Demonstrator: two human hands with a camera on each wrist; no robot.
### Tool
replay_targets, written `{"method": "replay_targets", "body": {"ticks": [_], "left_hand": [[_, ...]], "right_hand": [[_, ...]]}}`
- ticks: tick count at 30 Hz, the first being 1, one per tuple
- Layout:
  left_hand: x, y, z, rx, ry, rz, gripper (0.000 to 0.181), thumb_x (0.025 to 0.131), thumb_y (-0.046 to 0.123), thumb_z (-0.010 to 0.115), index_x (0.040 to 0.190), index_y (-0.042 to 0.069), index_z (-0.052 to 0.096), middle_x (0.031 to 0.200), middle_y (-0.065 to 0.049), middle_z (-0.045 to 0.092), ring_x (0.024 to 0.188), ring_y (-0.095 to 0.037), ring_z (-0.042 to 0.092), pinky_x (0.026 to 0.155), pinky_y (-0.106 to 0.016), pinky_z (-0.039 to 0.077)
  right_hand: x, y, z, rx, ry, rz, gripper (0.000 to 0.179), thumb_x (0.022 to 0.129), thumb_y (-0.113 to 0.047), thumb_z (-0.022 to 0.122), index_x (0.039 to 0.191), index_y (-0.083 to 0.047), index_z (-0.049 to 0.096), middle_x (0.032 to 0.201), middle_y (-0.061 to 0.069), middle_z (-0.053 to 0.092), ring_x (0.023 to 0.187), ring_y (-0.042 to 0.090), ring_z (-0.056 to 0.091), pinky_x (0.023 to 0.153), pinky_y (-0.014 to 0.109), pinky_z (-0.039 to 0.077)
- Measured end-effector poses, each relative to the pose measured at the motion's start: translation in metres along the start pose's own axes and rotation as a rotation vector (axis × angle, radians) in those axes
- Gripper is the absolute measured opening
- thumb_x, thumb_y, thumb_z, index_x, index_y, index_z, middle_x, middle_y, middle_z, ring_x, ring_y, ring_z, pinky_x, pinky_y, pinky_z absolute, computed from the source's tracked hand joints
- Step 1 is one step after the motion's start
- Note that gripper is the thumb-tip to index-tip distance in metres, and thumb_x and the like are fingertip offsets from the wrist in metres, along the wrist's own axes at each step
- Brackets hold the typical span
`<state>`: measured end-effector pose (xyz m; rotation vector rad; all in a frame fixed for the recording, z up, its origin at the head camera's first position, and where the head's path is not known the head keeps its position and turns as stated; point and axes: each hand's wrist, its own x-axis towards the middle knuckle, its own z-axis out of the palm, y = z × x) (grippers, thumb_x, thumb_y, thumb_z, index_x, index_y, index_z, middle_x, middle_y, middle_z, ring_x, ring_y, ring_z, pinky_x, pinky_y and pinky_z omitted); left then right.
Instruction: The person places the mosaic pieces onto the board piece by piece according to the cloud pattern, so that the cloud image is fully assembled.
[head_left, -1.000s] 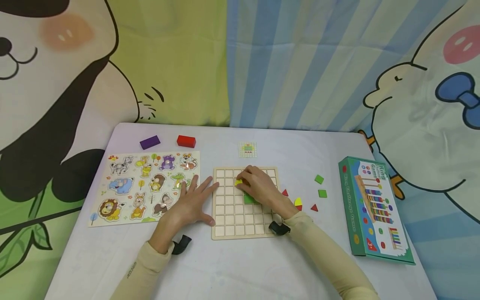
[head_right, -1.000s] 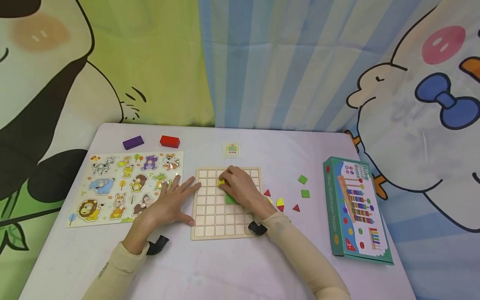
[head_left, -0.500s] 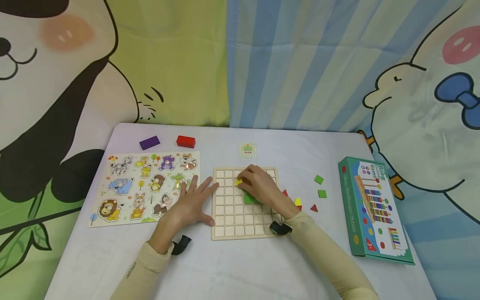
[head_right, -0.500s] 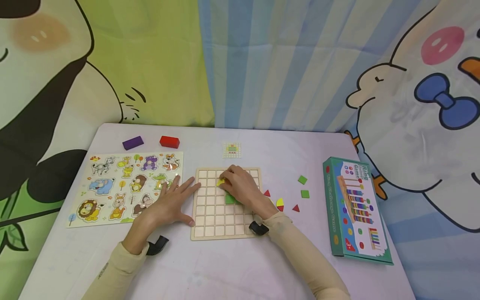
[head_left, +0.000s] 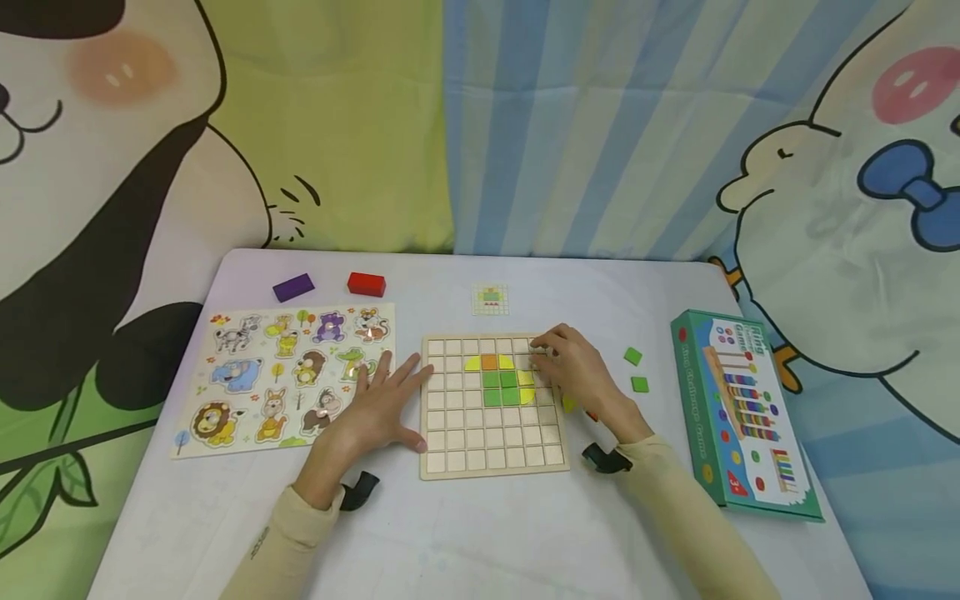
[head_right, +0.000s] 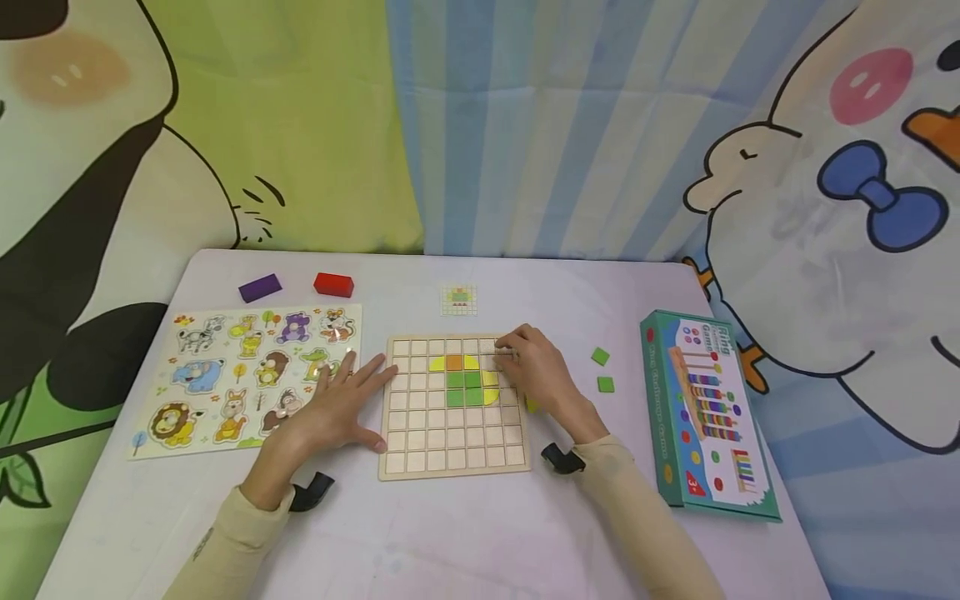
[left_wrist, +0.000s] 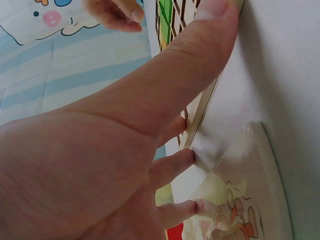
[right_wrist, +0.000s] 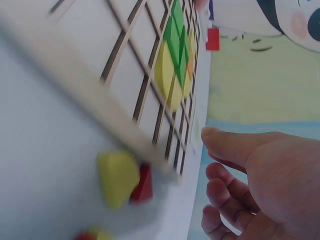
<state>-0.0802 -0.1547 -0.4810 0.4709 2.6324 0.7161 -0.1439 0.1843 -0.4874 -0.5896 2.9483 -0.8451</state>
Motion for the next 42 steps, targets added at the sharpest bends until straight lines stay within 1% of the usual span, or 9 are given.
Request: {"method": "replay_targets", "body": {"ticks": [5,8,13,18,23,28,32,36,42], "left_hand": [[-0.001,-0.003,0.0,-0.003,-0.001,-0.007,0.117,0.063,0.035,0.095,0.16,0.015,0.033,0.17,-0.016,0.018,0.154,-0.052,-0.003,0.115,-0.078,-0.006],[-0.002,-0.003,0.0,-0.008,0.003,-0.008,0.117,0.063,0.035,0.095,0.16,0.015,0.033,0.17,-0.016,0.018,0.154,-0.052,-0.003,0.115,-0.078,-0.006],[-0.002,-0.004,0.0,0.0,0.009,-0.012,0.117,0.063,0.036,0.095,0.16,0.014,0.033,0.169,-0.017,0.019,0.154,-0.053,-0.002,0.115,-0.079,-0.005],[-0.004,-0.005,0.0,0.001,0.013,-0.021,0.117,0.063,0.036,0.095,0.159,0.013,0.033,0.169,-0.017,0.019,0.154,-0.054,-0.002,0.115,-0.079,-0.004],[-0.005,-0.006,0.0,-0.004,0.014,-0.017,0.117,0.062,0.036,0.095,0.159,0.013,0.033,0.169,-0.018,0.019,0.153,-0.055,-0.001,0.114,-0.08,-0.004],[-0.004,-0.007,0.001,0.003,0.013,-0.009,0.117,0.062,0.037,0.095,0.159,0.013,0.033,0.169,-0.018,0.019,0.153,-0.055,-0.001,0.114,-0.08,-0.004],[-0.001,-0.006,0.002,0.005,0.009,0.003,0.117,0.063,0.038,0.095,0.159,0.013,0.033,0.169,-0.018,0.019,0.153,-0.055,-0.001,0.114,-0.08,-0.003],[0.0,-0.004,0.002,0.007,0.005,0.014,0.117,0.062,0.038,0.094,0.159,0.013,0.034,0.169,-0.018,0.019,0.153,-0.055,0.0,0.114,-0.081,-0.003],[0.0,-0.001,0.0,0.011,0.007,0.015,0.117,0.062,0.037,0.095,0.159,0.013,0.034,0.169,-0.018,0.02,0.153,-0.055,0.001,0.114,-0.081,-0.003]], "right_hand": [[-0.015,0.025,-0.014,-0.017,0.066,0.047,0.022,0.092,-0.018,0.075,0.112,-0.008,0.075,0.11,0.006,0.065,0.093,0.023,0.06,0.074,0.035,0.053],[-0.025,0.038,-0.02,-0.033,0.104,0.06,0.021,0.091,-0.016,0.076,0.11,-0.007,0.075,0.109,0.008,0.066,0.09,0.025,0.06,0.072,0.036,0.053],[-0.039,0.058,-0.029,-0.067,0.136,0.102,0.02,0.092,-0.016,0.075,0.11,-0.007,0.075,0.109,0.01,0.066,0.087,0.025,0.06,0.07,0.036,0.051],[-0.052,0.078,-0.036,-0.079,0.174,0.173,0.021,0.093,-0.016,0.074,0.111,-0.005,0.074,0.111,0.013,0.064,0.089,0.027,0.06,0.073,0.038,0.051],[-0.06,0.094,-0.043,-0.072,0.193,0.248,0.028,0.093,-0.016,0.074,0.117,0.0,0.071,0.115,0.019,0.061,0.091,0.03,0.06,0.071,0.036,0.05],[-0.062,0.104,-0.048,-0.058,0.175,0.331,0.039,0.095,-0.019,0.071,0.126,0.004,0.065,0.118,0.024,0.057,0.087,0.031,0.056,0.068,0.033,0.046],[-0.063,0.11,-0.047,-0.067,0.146,0.364,0.044,0.097,-0.022,0.069,0.131,0.005,0.062,0.12,0.027,0.055,0.088,0.032,0.054,0.069,0.034,0.044],[-0.065,0.114,-0.045,-0.072,0.145,0.364,0.041,0.098,-0.021,0.067,0.13,0.004,0.063,0.118,0.027,0.055,0.089,0.032,0.053,0.071,0.035,0.044],[-0.068,0.115,-0.043,-0.093,0.193,0.335,0.034,0.097,-0.02,0.068,0.121,0.004,0.068,0.113,0.023,0.058,0.088,0.032,0.058,0.072,0.04,0.049]]}}
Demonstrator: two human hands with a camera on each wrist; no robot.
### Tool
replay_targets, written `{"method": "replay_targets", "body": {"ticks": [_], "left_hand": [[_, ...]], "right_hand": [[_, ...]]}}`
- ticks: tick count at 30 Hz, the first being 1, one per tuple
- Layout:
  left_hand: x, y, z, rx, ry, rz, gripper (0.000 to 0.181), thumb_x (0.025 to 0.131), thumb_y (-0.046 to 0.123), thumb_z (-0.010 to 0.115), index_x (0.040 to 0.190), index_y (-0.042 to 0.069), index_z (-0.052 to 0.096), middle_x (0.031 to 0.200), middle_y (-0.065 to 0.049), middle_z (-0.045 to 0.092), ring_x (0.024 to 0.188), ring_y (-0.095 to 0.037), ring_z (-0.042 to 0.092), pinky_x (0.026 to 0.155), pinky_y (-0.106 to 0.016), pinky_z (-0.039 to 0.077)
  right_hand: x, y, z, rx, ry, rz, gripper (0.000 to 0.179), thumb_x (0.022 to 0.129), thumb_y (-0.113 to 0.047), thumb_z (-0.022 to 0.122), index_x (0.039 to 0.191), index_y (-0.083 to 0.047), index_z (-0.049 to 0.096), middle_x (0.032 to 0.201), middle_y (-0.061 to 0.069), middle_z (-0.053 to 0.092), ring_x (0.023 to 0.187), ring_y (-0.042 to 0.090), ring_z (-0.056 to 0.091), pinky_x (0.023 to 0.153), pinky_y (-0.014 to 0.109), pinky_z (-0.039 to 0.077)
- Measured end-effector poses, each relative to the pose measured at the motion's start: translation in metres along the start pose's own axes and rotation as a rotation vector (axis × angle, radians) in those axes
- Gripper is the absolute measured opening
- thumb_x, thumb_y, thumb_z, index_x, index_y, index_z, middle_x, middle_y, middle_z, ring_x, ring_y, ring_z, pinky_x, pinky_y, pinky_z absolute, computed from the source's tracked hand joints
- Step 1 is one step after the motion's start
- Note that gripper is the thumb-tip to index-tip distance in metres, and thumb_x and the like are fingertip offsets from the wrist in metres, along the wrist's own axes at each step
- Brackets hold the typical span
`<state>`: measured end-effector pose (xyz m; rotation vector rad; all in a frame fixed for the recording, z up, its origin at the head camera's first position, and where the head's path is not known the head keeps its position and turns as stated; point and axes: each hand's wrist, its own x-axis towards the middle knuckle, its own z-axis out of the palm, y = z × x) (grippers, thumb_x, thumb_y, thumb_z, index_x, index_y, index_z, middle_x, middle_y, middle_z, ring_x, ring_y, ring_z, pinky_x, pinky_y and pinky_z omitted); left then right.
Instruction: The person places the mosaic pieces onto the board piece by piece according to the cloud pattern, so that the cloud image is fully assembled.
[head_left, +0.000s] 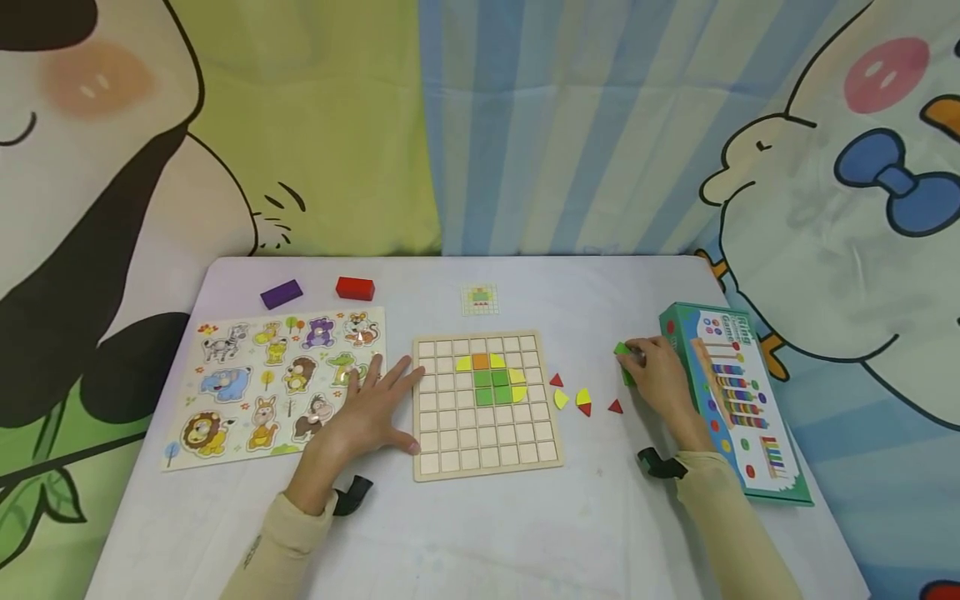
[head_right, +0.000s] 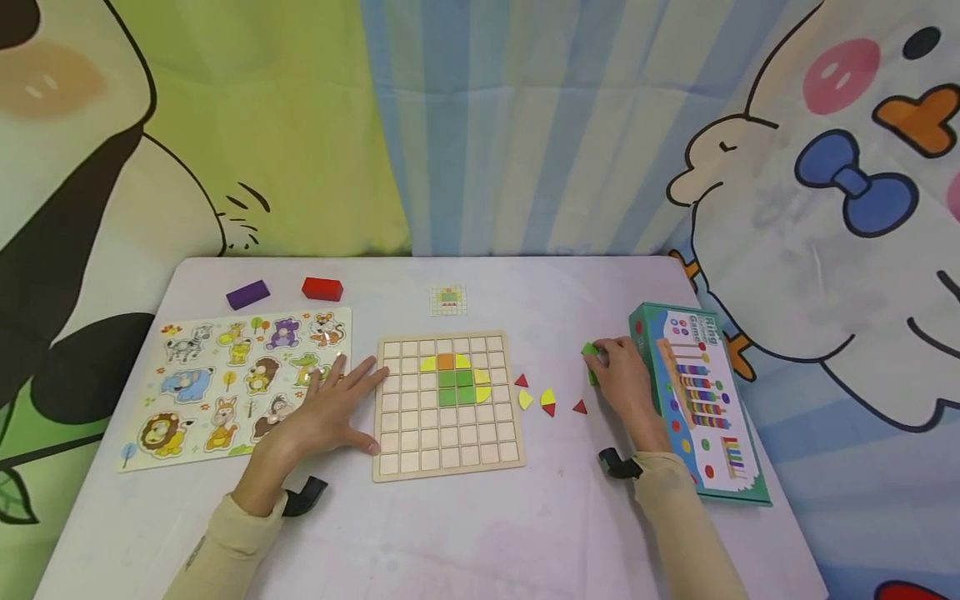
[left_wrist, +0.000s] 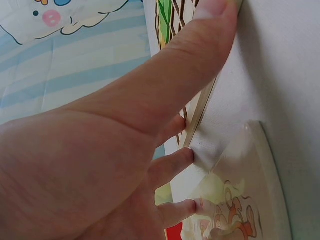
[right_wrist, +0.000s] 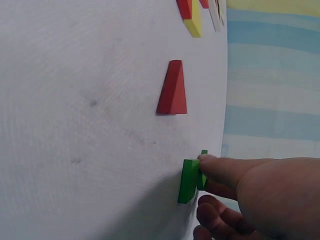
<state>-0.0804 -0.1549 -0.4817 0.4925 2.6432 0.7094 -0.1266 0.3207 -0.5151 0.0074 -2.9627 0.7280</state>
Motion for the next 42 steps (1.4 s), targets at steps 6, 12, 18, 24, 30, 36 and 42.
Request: {"method": "replay_targets", "body": {"ticks": [6,12,18,24,30,36,42], "left_hand": [[0.0,-0.001,0.0,-0.005,0.001,-0.001,0.117,0.062,0.038,0.095,0.159,0.013,0.034,0.169,-0.018,0.02,0.153,-0.055,0.0,0.114,-0.081,-0.003],[0.0,-0.001,0.001,-0.007,-0.005,-0.007,0.116,0.062,0.038,0.095,0.159,0.014,0.034,0.169,-0.018,0.02,0.153,-0.055,0.0,0.114,-0.081,-0.003],[-0.001,-0.002,0.001,-0.013,-0.002,-0.003,0.117,0.062,0.036,0.095,0.159,0.013,0.034,0.169,-0.018,0.019,0.153,-0.054,-0.001,0.114,-0.08,-0.004],[0.0,-0.002,0.002,-0.004,-0.01,-0.004,0.117,0.063,0.037,0.095,0.159,0.014,0.033,0.169,-0.017,0.018,0.153,-0.055,-0.001,0.114,-0.08,-0.004],[0.001,-0.004,0.004,-0.008,-0.004,-0.005,0.118,0.062,0.037,0.095,0.159,0.014,0.034,0.169,-0.017,0.019,0.153,-0.054,-0.001,0.114,-0.08,-0.005],[0.001,-0.004,0.004,-0.009,-0.004,-0.003,0.117,0.062,0.038,0.095,0.159,0.015,0.034,0.169,-0.016,0.019,0.154,-0.054,-0.001,0.114,-0.08,-0.005],[0.0,-0.002,0.002,-0.01,-0.007,-0.003,0.116,0.063,0.039,0.094,0.159,0.015,0.034,0.169,-0.016,0.019,0.154,-0.053,-0.002,0.115,-0.079,-0.005]], "right_hand": [[0.001,-0.002,0.002,-0.058,0.051,-0.033,0.033,0.094,-0.024,0.072,0.111,0.004,0.072,0.108,0.02,0.062,0.087,0.032,0.06,0.075,0.049,0.055],[0.001,-0.014,0.008,-0.05,0.09,-0.111,0.029,0.089,-0.026,0.077,0.104,0.0,0.076,0.102,0.016,0.066,0.085,0.029,0.062,0.069,0.043,0.054],[0.005,-0.051,0.015,0.027,0.073,-0.245,0.026,0.088,-0.021,0.079,0.105,-0.002,0.075,0.103,0.011,0.066,0.084,0.024,0.062,0.066,0.035,0.053],[0.009,-0.094,0.031,0.079,0.036,-0.477,0.026,0.083,-0.016,0.084,0.102,-0.002,0.076,0.102,0.009,0.067,0.084,0.024,0.064,0.066,0.034,0.057],[0.01,-0.137,0.052,0.094,-0.062,-0.661,0.025,0.086,-0.02,0.081,0.105,-0.005,0.075,0.106,0.007,0.066,0.088,0.02,0.065,0.072,0.031,0.059],[0.007,-0.169,0.073,0.056,-0.108,-0.78,0.026,0.088,-0.028,0.08,0.106,-0.01,0.077,0.105,0.003,0.067,0.089,0.015,0.064,0.075,0.029,0.058],[0.005,-0.184,0.083,0.012,-0.15,-0.796,0.025,0.09,-0.031,0.077,0.106,-0.012,0.078,0.105,0.0,0.067,0.092,0.013,0.063,0.078,0.027,0.056]]}}
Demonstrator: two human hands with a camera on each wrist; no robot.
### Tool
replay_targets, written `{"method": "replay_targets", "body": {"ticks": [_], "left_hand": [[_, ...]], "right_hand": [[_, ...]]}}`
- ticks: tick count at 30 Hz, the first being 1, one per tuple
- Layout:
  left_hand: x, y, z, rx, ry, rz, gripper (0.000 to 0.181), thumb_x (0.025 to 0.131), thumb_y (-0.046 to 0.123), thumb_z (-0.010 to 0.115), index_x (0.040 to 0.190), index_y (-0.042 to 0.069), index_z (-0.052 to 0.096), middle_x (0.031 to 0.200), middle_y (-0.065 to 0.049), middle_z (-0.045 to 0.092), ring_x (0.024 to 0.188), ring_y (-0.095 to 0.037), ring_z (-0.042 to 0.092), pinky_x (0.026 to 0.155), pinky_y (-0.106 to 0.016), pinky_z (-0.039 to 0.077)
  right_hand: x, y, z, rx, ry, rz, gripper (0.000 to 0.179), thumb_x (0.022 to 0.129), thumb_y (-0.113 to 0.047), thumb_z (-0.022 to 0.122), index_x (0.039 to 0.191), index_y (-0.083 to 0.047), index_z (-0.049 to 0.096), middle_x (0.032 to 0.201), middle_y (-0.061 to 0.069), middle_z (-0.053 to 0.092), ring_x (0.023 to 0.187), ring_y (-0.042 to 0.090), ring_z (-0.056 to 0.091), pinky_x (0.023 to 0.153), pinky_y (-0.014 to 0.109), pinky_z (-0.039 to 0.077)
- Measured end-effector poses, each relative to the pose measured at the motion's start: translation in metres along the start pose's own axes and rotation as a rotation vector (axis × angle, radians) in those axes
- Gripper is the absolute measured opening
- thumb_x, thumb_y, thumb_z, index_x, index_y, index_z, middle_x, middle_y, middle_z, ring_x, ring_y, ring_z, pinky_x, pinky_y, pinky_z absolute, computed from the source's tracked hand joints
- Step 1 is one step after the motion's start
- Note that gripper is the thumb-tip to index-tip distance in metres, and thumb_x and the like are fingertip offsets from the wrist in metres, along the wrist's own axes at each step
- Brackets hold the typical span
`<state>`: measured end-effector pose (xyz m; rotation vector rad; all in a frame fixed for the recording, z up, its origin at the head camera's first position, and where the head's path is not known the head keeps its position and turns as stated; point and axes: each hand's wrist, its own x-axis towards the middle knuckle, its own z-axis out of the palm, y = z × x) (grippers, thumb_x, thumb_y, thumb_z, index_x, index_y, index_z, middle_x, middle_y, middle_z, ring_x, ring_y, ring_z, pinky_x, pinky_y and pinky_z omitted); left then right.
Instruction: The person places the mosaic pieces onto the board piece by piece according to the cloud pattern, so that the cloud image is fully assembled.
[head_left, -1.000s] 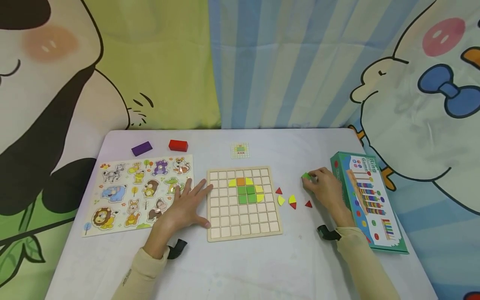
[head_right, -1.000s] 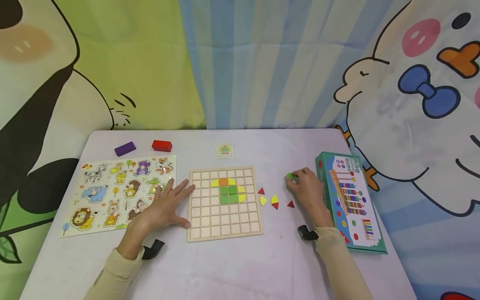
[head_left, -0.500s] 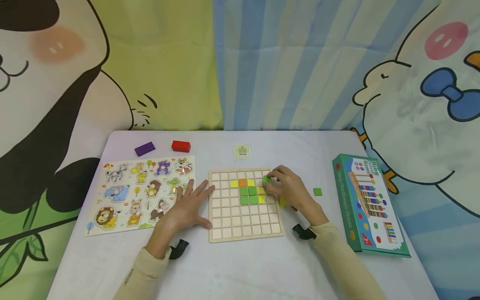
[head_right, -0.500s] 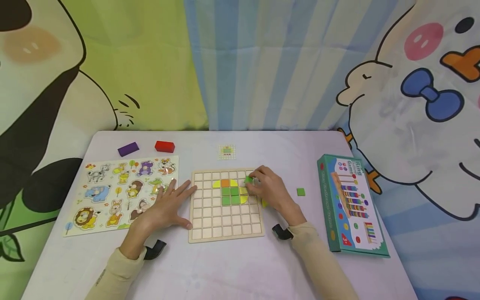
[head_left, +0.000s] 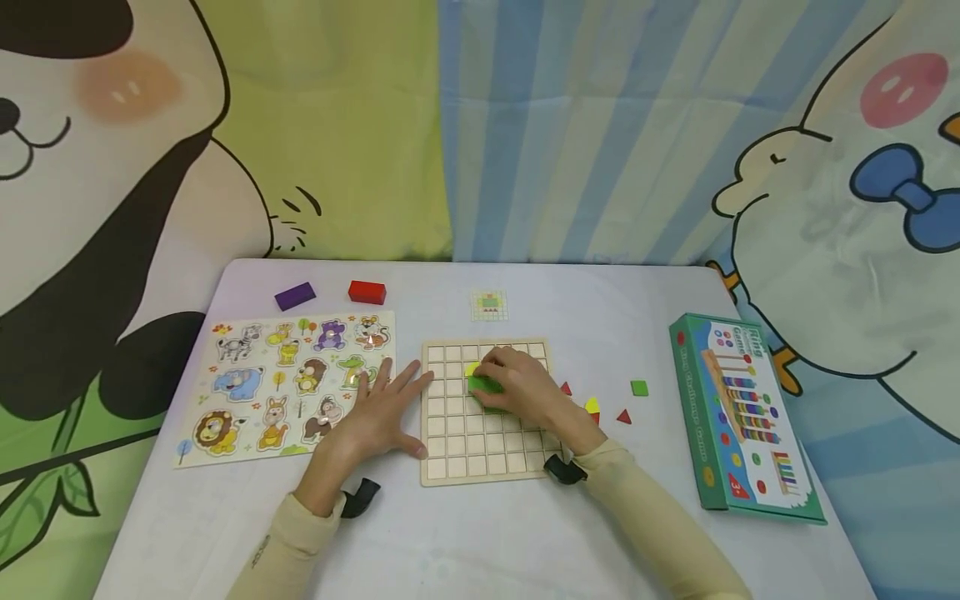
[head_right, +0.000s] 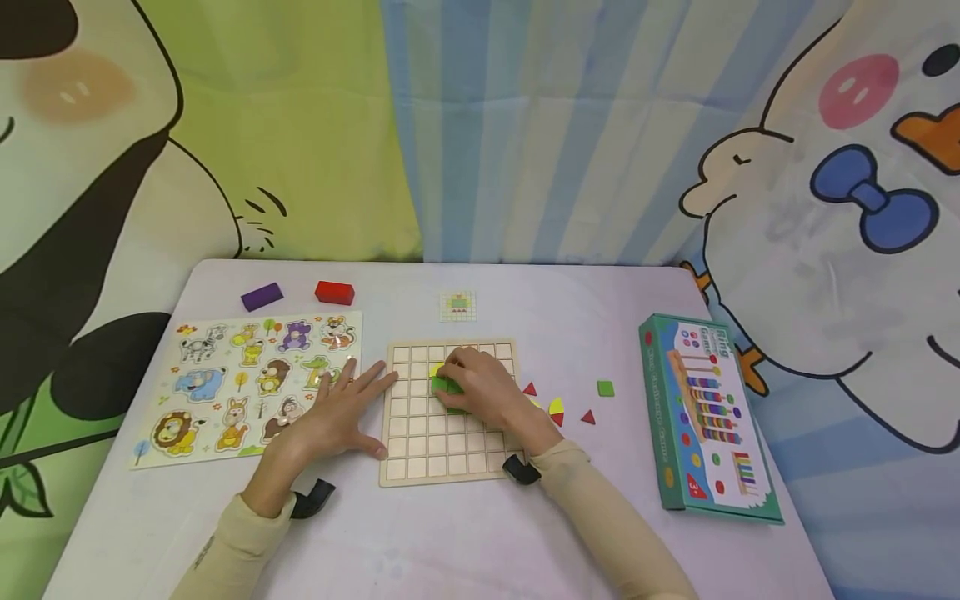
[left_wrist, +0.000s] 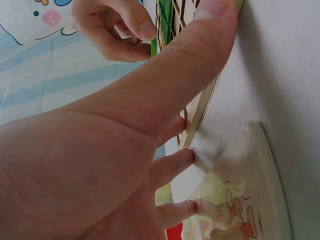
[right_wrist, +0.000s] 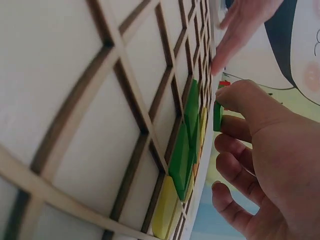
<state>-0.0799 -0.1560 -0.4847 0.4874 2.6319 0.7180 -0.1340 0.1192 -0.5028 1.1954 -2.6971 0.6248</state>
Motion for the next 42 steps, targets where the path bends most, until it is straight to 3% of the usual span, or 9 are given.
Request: {"method": "replay_targets", "body": {"ticks": [12,20,34,42], "left_hand": [[0.004,0.002,-0.001,0.041,0.003,0.017,0.117,0.062,0.04,0.094,0.159,0.014,0.034,0.169,-0.017,0.019,0.153,-0.054,0.001,0.114,-0.08,-0.002],[0.005,0.003,-0.003,0.028,-0.004,0.013,0.117,0.062,0.039,0.094,0.16,0.015,0.033,0.17,-0.016,0.018,0.154,-0.053,-0.001,0.115,-0.079,-0.004],[0.002,0.001,-0.003,0.021,-0.007,-0.013,0.117,0.063,0.037,0.095,0.16,0.015,0.032,0.17,-0.016,0.017,0.154,-0.054,-0.002,0.114,-0.079,-0.005],[0.001,-0.001,0.001,0.015,0.0,-0.012,0.118,0.062,0.037,0.095,0.16,0.014,0.033,0.17,-0.017,0.018,0.153,-0.054,-0.002,0.114,-0.079,-0.005]], "right_hand": [[-0.003,0.0,0.004,-0.038,-0.025,0.021,0.029,0.089,-0.033,0.079,0.11,-0.013,0.077,0.108,0.001,0.067,0.093,0.015,0.063,0.079,0.03,0.056],[-0.014,0.01,-0.011,-0.006,0.017,0.08,0.026,0.089,-0.031,0.079,0.108,-0.014,0.077,0.109,0.002,0.067,0.095,0.017,0.065,0.08,0.034,0.056],[-0.091,0.064,-0.05,-0.025,0.171,0.286,0.026,0.084,-0.02,0.083,0.105,-0.006,0.077,0.106,0.007,0.066,0.087,0.021,0.066,0.069,0.035,0.059],[-0.136,0.087,-0.073,-0.03,0.131,0.514,0.03,0.089,-0.024,0.079,0.113,-0.008,0.074,0.113,0.008,0.064,0.091,0.024,0.063,0.076,0.043,0.057]]}}
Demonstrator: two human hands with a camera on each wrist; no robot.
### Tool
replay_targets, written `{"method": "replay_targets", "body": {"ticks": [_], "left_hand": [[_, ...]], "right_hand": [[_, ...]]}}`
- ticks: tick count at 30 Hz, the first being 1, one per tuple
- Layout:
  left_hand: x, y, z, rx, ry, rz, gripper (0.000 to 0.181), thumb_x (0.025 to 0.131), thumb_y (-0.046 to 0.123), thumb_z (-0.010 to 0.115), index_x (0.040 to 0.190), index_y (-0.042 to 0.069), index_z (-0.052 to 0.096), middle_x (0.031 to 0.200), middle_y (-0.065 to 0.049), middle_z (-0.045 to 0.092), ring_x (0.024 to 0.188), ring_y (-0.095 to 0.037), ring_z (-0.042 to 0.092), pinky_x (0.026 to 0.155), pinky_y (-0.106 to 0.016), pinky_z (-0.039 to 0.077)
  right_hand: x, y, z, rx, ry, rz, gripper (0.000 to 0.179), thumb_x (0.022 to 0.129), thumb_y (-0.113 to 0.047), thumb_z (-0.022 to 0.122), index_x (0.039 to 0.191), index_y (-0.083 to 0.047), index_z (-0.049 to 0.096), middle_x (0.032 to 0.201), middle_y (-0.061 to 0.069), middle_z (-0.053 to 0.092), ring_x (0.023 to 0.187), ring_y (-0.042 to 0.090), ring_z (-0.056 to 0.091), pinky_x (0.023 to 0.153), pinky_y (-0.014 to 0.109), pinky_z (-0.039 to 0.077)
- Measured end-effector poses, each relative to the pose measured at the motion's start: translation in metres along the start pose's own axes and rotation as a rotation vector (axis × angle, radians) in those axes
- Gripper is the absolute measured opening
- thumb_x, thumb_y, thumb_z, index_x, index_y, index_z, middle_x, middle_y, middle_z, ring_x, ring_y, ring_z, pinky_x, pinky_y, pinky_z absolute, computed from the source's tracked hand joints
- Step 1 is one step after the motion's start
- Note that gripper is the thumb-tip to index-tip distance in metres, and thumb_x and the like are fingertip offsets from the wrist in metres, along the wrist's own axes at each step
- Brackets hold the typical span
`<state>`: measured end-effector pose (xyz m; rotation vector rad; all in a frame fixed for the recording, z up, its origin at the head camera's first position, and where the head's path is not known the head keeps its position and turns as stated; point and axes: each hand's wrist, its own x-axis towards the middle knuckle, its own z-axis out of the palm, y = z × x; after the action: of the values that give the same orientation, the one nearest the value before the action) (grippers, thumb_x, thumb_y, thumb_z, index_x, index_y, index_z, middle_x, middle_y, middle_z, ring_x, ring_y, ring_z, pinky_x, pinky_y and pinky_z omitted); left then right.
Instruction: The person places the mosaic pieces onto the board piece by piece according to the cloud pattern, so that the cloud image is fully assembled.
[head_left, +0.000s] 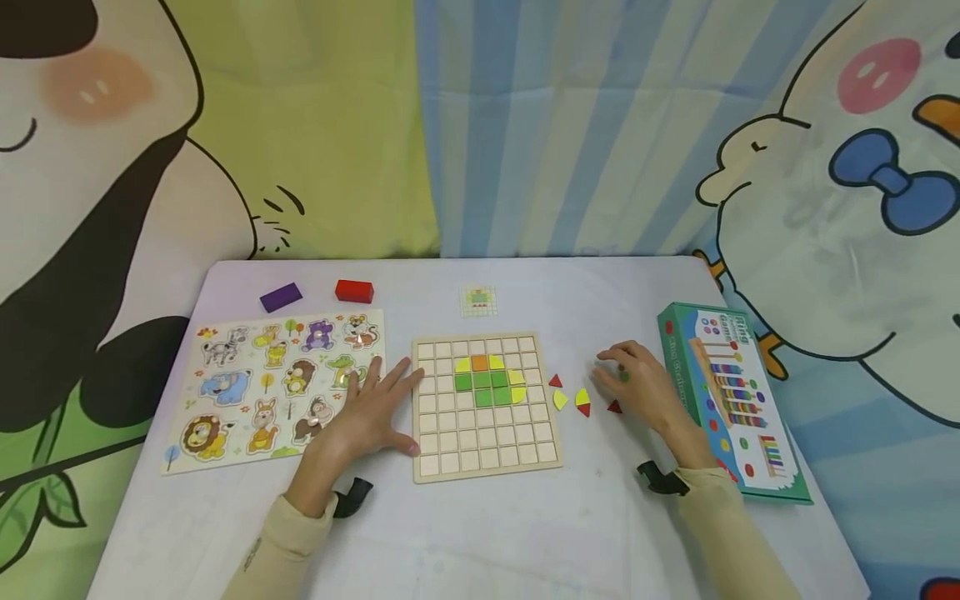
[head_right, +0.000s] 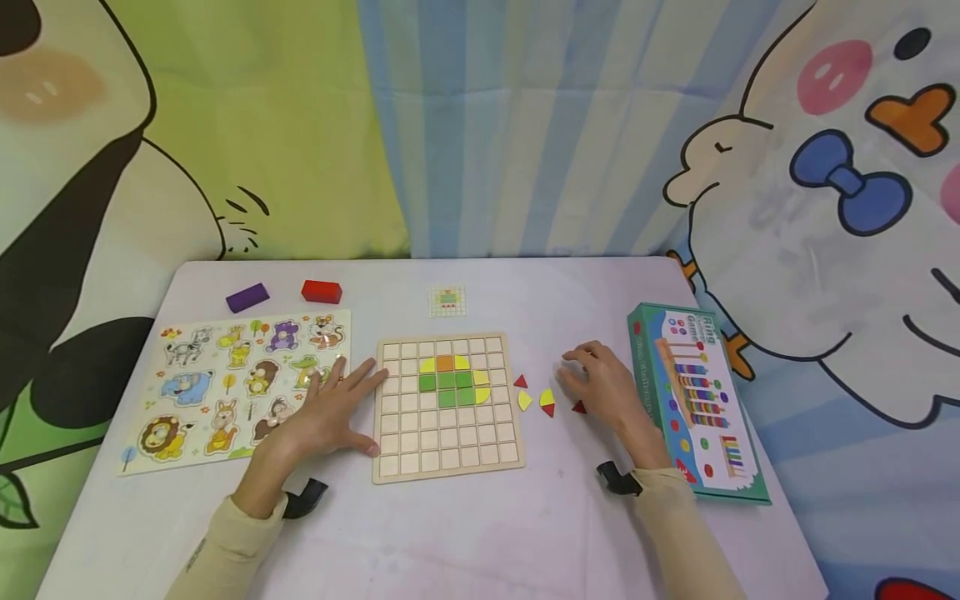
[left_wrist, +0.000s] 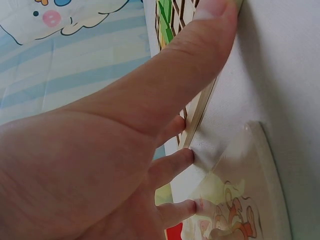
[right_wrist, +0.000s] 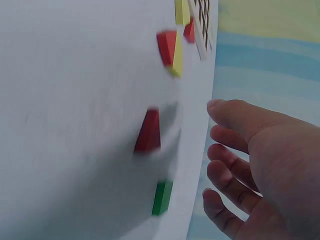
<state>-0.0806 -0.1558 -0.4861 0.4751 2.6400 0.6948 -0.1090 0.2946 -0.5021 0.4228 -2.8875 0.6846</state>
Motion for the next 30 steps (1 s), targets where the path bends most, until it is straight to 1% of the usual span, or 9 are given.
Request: {"method": "replay_targets", "body": {"ticks": [2,6,9,13,16,18,24,27,30], "left_hand": [[0.0,-0.001,0.0,0.005,0.003,0.001,0.118,0.062,0.037,0.095,0.16,0.014,0.033,0.169,-0.017,0.018,0.153,-0.054,-0.001,0.114,-0.08,-0.005],[0.0,-0.001,0.0,0.009,0.004,0.003,0.118,0.062,0.037,0.095,0.16,0.015,0.033,0.169,-0.017,0.018,0.154,-0.054,-0.001,0.114,-0.08,-0.005],[-0.001,-0.001,0.0,0.001,0.003,0.004,0.118,0.062,0.036,0.095,0.159,0.014,0.033,0.169,-0.017,0.018,0.153,-0.054,-0.001,0.114,-0.08,-0.005],[-0.002,0.001,-0.001,-0.01,0.01,0.007,0.118,0.061,0.034,0.096,0.159,0.012,0.034,0.169,-0.019,0.019,0.153,-0.055,-0.001,0.114,-0.08,-0.005],[-0.003,0.002,-0.002,-0.01,0.015,0.01,0.117,0.061,0.033,0.096,0.159,0.012,0.035,0.168,-0.019,0.02,0.153,-0.055,0.0,0.114,-0.08,-0.005],[-0.003,0.002,-0.002,-0.006,0.015,0.009,0.117,0.061,0.033,0.096,0.159,0.013,0.034,0.169,-0.018,0.02,0.153,-0.055,0.0,0.114,-0.08,-0.005],[-0.002,0.002,-0.002,0.0,0.014,0.011,0.117,0.062,0.035,0.095,0.159,0.013,0.034,0.169,-0.018,0.02,0.153,-0.055,0.001,0.114,-0.08,-0.004],[-0.002,0.001,-0.002,0.0,0.012,0.012,0.117,0.062,0.035,0.095,0.159,0.013,0.034,0.169,-0.018,0.02,0.153,-0.055,0.001,0.114,-0.08,-0.004],[-0.002,0.001,-0.002,-0.001,0.01,0.016,0.117,0.062,0.035,0.095,0.159,0.013,0.034,0.169,-0.018,0.02,0.153,-0.055,0.0,0.114,-0.08,-0.004]], "right_hand": [[-0.005,0.007,-0.006,-0.005,-0.02,0.047,0.032,0.089,-0.024,0.079,0.115,-0.007,0.074,0.115,0.01,0.063,0.094,0.026,0.062,0.079,0.045,0.057],[-0.012,0.016,-0.013,-0.017,-0.043,0.089,0.033,0.089,-0.021,0.078,0.117,-0.003,0.072,0.119,0.016,0.063,0.103,0.032,0.061,0.088,0.054,0.056],[-0.016,0.021,-0.016,-0.021,-0.065,0.112,0.033,0.089,-0.018,0.078,0.117,-0.001,0.071,0.122,0.02,0.062,0.112,0.037,0.059,0.095,0.059,0.052],[-0.021,0.025,-0.019,-0.012,-0.119,0.167,0.033,0.09,-0.017,0.076,0.119,-0.002,0.07,0.126,0.021,0.06,0.118,0.039,0.056,0.099,0.061,0.049],[-0.023,0.026,-0.02,-0.007,-0.152,0.196,0.032,0.092,-0.017,0.074,0.121,-0.003,0.07,0.126,0.02,0.06,0.116,0.038,0.056,0.098,0.06,0.05],[-0.023,0.026,-0.02,-0.008,-0.162,0.203,0.033,0.093,-0.018,0.073,0.121,-0.003,0.07,0.124,0.02,0.06,0.112,0.036,0.058,0.095,0.059,0.051],[-0.024,0.027,-0.017,-0.026,-0.148,0.199,0.031,0.094,-0.022,0.073,0.119,-0.003,0.071,0.113,0.016,0.063,0.096,0.029,0.06,0.084,0.049,0.055],[-0.024,0.027,-0.014,-0.036,-0.137,0.193,0.031,0.094,-0.024,0.073,0.116,-0.003,0.071,0.107,0.014,0.064,0.093,0.027,0.061,0.081,0.046,0.055],[-0.025,0.026,-0.012,-0.03,-0.131,0.189,0.031,0.094,-0.024,0.073,0.116,-0.003,0.071,0.105,0.014,0.065,0.092,0.027,0.062,0.081,0.046,0.056]]}}
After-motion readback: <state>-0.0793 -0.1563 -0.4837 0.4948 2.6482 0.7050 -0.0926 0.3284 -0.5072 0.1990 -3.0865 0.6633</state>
